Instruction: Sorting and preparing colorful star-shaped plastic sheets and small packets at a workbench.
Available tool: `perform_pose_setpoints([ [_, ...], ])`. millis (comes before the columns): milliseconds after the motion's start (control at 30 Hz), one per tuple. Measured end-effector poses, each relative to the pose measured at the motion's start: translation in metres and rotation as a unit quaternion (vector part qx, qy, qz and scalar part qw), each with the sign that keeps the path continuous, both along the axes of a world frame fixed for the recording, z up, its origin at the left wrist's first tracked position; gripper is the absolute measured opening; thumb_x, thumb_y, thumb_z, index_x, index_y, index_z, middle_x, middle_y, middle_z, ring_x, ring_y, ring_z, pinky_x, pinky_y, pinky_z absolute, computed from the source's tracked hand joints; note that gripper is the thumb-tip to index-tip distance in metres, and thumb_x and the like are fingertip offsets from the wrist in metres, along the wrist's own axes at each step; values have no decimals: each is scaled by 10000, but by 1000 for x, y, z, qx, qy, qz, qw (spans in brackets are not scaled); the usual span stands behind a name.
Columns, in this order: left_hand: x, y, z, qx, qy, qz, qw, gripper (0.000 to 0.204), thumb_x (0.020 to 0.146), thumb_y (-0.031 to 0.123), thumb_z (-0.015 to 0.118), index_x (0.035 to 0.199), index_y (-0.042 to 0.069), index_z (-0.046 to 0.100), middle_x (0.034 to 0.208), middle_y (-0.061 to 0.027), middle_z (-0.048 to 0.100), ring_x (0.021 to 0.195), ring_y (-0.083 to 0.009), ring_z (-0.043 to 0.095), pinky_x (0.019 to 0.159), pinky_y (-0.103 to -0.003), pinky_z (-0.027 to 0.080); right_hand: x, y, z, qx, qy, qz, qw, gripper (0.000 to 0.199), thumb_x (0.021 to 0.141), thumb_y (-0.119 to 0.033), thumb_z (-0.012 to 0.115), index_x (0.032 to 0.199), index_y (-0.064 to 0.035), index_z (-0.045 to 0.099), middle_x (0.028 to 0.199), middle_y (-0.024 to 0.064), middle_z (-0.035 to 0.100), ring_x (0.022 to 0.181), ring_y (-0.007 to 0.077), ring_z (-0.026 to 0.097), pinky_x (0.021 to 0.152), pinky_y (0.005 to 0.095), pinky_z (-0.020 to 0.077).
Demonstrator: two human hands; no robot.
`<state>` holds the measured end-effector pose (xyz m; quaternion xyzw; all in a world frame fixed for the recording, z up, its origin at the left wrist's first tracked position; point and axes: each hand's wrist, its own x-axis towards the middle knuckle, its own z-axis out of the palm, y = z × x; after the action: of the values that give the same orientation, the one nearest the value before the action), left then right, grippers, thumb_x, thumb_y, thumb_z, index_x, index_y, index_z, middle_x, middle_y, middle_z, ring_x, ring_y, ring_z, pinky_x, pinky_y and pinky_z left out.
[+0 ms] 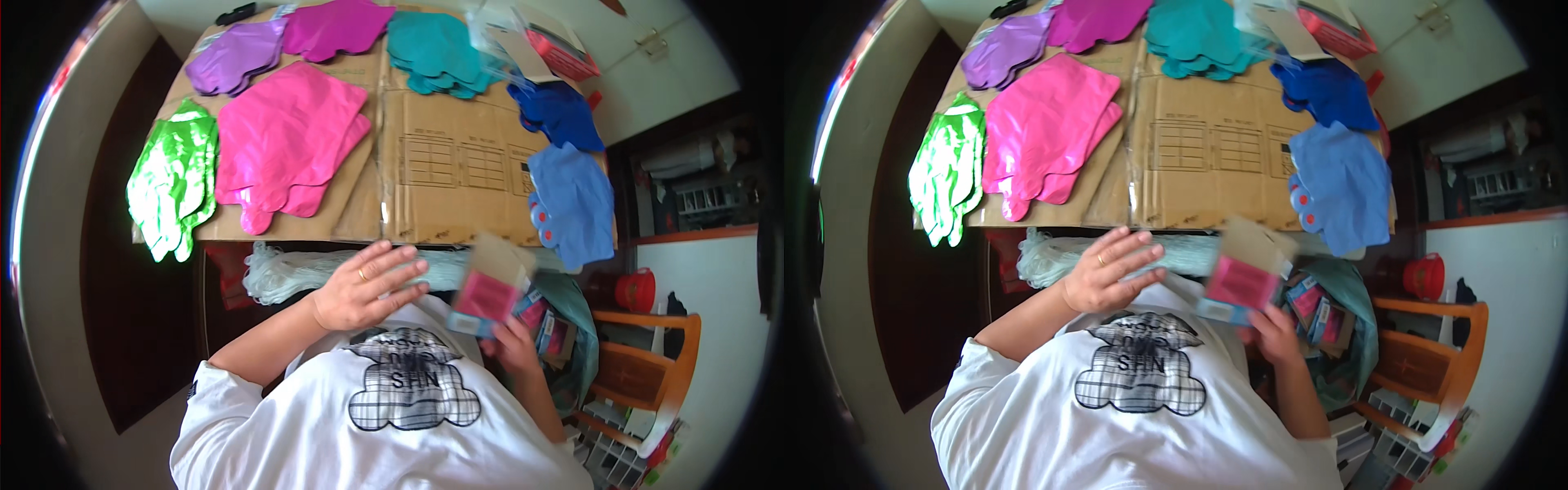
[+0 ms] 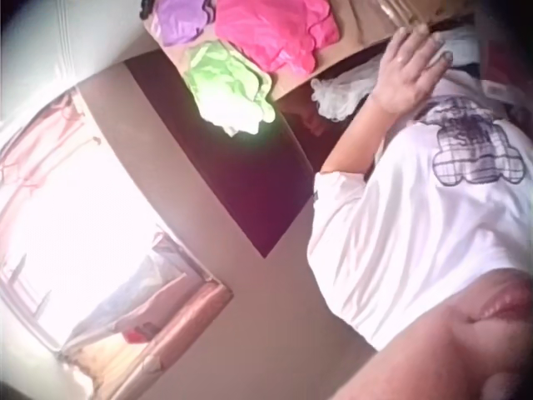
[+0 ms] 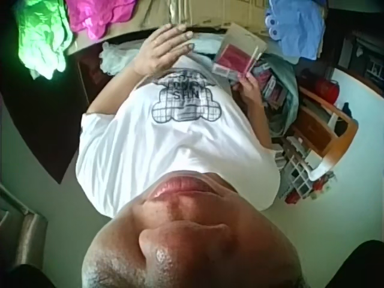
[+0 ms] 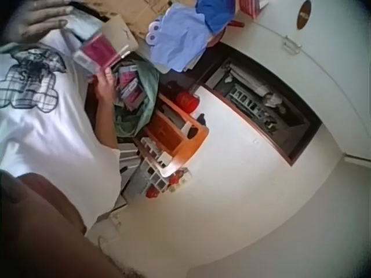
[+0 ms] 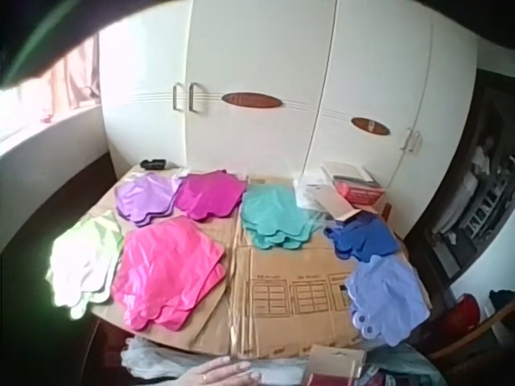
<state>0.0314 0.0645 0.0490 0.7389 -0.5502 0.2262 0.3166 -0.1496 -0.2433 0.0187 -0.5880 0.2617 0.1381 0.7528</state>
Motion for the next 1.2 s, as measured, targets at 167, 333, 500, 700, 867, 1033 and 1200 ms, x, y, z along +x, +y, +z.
perform_pose_setpoints([
  [167, 31, 45, 25, -72, 17, 134, 988, 311, 694, -86, 630, 986, 12, 678, 1074, -171, 651, 980, -317, 649, 870, -421, 512, -128, -116, -97, 56, 169, -290, 940, 159, 936, -175, 607, 1068, -86, 600, 828, 58, 639, 646, 138, 607, 521, 241, 493],
  [333, 66, 82, 33, -98, 118, 318, 936, 170, 780, -48, 656, 938, 11, 679, 890, -122, 663, 852, -264, 649, 739, -335, 507, -176, -225, -198, 65, 169, -449, 875, 174, 936, -246, 588, 1052, -116, 574, 802, 57, 624, 650, 159, 598, 544, 257, 497],
  [500, 99, 109, 54, -25, 217, 411, 885, 188, 799, 186, 737, 900, 37, 685, 869, -98, 640, 849, -255, 625, 773, -361, 490, -124, -228, -176, -126, 411, -189, 883, 392, 903, -342, 646, 1161, -73, 524, 802, 86, 607, 662, 246, 637, 449, 301, 470],
  [700, 124, 92, 32, 63, 180, 381, 905, 341, 723, 364, 788, 862, 73, 676, 875, -103, 613, 848, -286, 604, 825, -413, 473, -88, -253, -122, -440, 385, -19, 811, 508, 887, -479, 613, 1035, 6, 644, 819, 189, 664, 663, 332, 657, 522, 480, 518],
  [867, 146, 86, 9, 49, 126, 353, 926, 124, 812, 207, 680, 810, 84, 665, 833, -123, 627, 825, -341, 612, 776, -440, 483, 32, -132, -33, -567, 230, 234, 756, 388, 870, -372, 623, 908, 9, 682, 916, 245, 679, 874, 359, 675, 740, 444, 525],
  [1033, 161, 98, -11, 16, 271, 323, 906, 142, 856, 127, 667, 854, -15, 661, 796, -135, 625, 736, -223, 609, 672, -350, 461, 39, -84, -67, -635, 271, 214, 691, 470, 816, -436, 654, 1067, -39, 655, 1076, 224, 656, 1009, 370, 634, 879, 482, 491],
  [1200, 164, 103, -10, 25, 295, 313, 902, 180, 881, 181, 672, 931, 8, 677, 890, -84, 638, 782, -173, 616, 711, -302, 471, -27, -72, -133, -724, 304, 160, 598, 777, 792, -441, 708, 1376, -13, 425, 1437, 228, 392, 1339, 423, 352, 1100, 549, 276],
])
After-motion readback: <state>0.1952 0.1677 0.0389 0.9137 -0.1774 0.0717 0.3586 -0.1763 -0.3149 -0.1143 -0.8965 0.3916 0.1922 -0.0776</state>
